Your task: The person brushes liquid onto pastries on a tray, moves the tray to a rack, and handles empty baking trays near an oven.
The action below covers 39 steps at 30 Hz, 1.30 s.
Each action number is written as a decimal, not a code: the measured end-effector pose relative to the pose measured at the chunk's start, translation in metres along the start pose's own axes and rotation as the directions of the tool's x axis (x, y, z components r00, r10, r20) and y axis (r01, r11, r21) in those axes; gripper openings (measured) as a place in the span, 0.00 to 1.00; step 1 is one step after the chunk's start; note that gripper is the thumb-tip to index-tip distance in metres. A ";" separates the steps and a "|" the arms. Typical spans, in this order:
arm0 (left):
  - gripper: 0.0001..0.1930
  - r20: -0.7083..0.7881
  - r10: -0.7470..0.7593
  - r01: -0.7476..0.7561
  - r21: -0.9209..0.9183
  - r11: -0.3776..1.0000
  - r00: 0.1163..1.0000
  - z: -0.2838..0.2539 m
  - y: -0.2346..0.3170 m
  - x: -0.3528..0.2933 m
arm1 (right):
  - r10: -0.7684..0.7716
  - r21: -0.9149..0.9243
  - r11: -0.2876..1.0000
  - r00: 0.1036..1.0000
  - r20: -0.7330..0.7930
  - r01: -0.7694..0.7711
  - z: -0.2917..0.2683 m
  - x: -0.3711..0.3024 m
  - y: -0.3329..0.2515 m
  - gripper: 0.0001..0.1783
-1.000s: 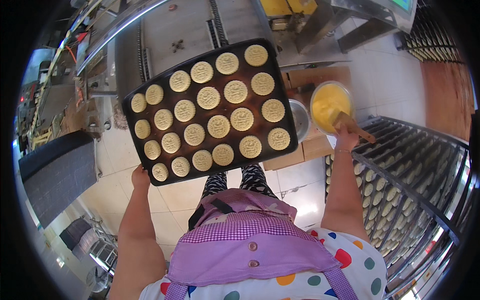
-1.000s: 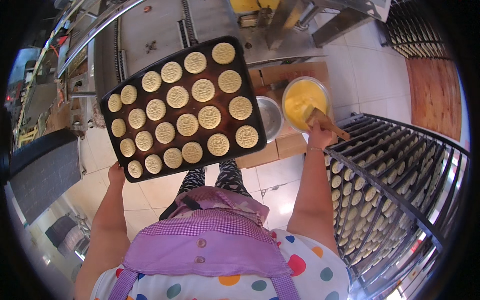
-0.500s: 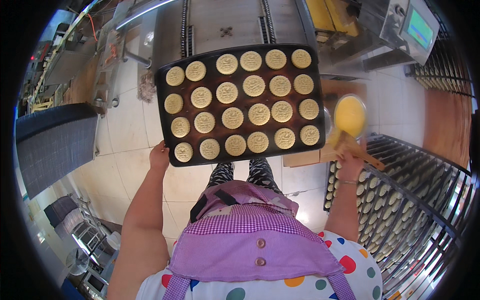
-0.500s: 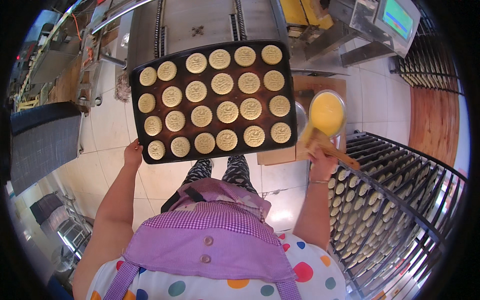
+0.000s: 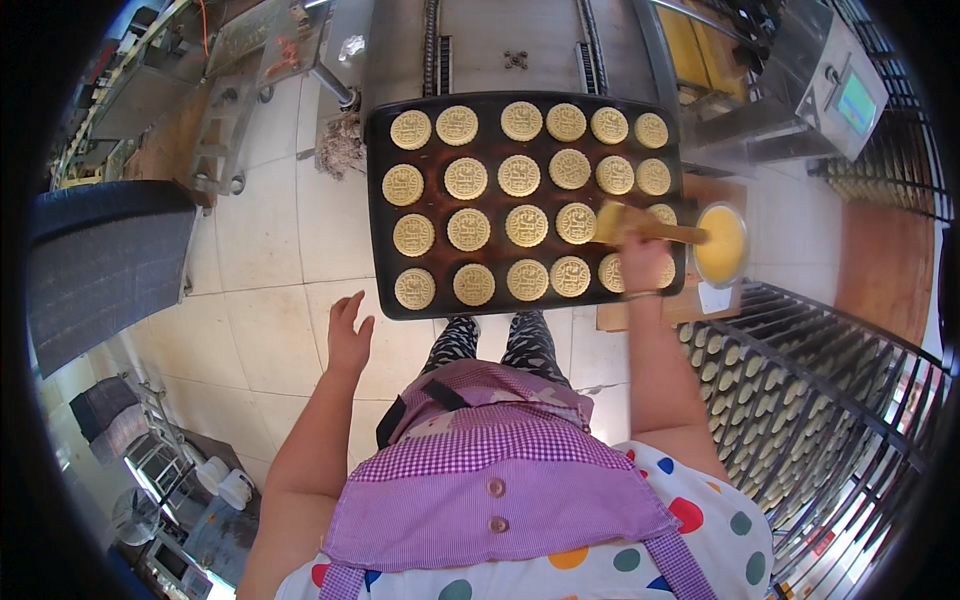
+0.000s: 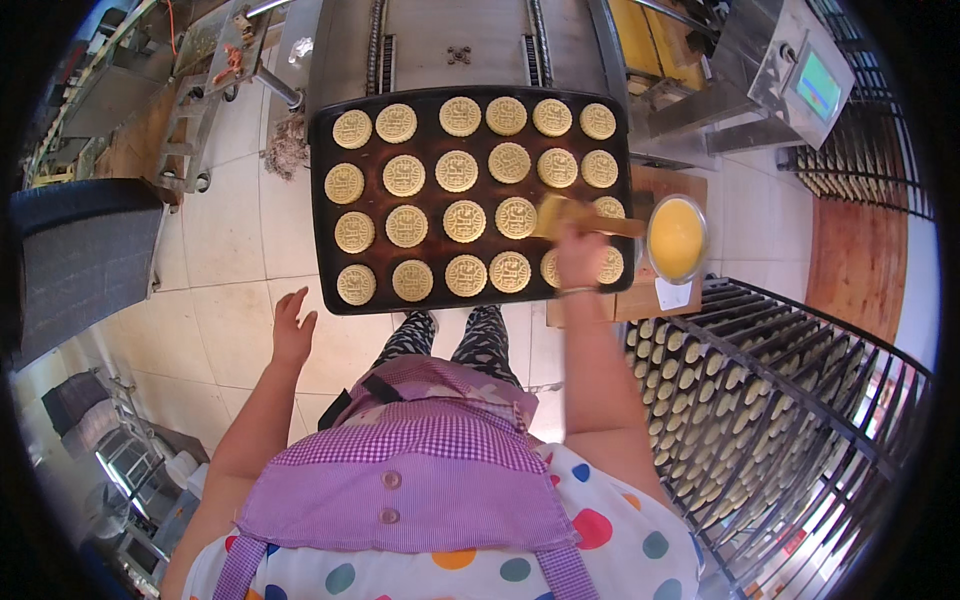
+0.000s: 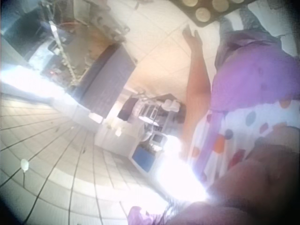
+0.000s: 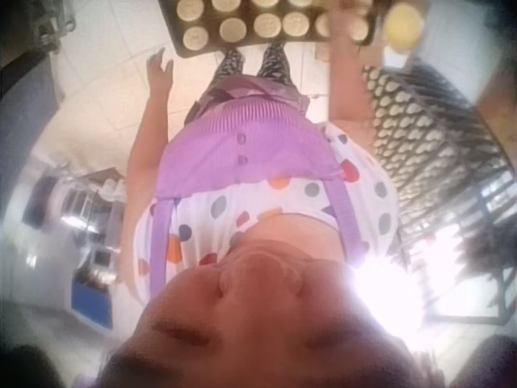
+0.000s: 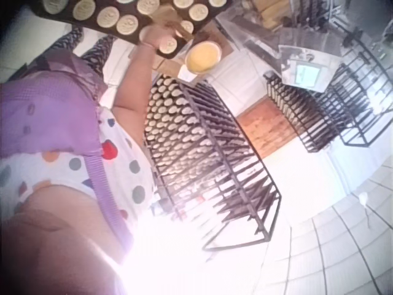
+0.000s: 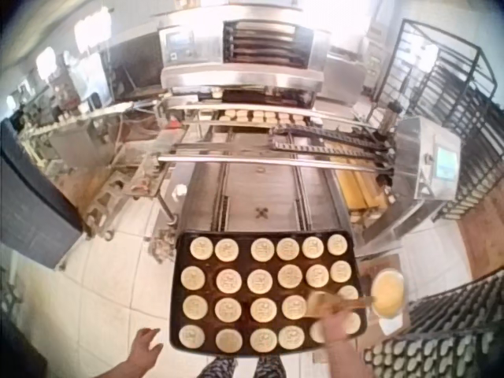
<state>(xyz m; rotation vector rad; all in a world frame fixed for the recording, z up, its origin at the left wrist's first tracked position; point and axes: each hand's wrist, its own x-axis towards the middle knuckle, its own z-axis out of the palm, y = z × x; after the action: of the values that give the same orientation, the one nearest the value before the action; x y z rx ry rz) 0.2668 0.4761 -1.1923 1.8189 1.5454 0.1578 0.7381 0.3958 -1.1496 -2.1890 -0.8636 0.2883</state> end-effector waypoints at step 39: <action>0.23 0.158 -0.080 0.115 -0.226 0.967 0.984 -0.006 0.009 -0.043 | 0.339 -0.151 0.931 0.941 0.013 -0.333 -0.042 -0.077 0.044 0.14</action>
<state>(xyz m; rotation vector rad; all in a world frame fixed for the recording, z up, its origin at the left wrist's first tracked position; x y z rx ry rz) 0.2596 0.4406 -1.1672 1.5326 1.4435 0.1485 0.7214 0.2995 -1.1569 -2.4756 -0.5387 0.4475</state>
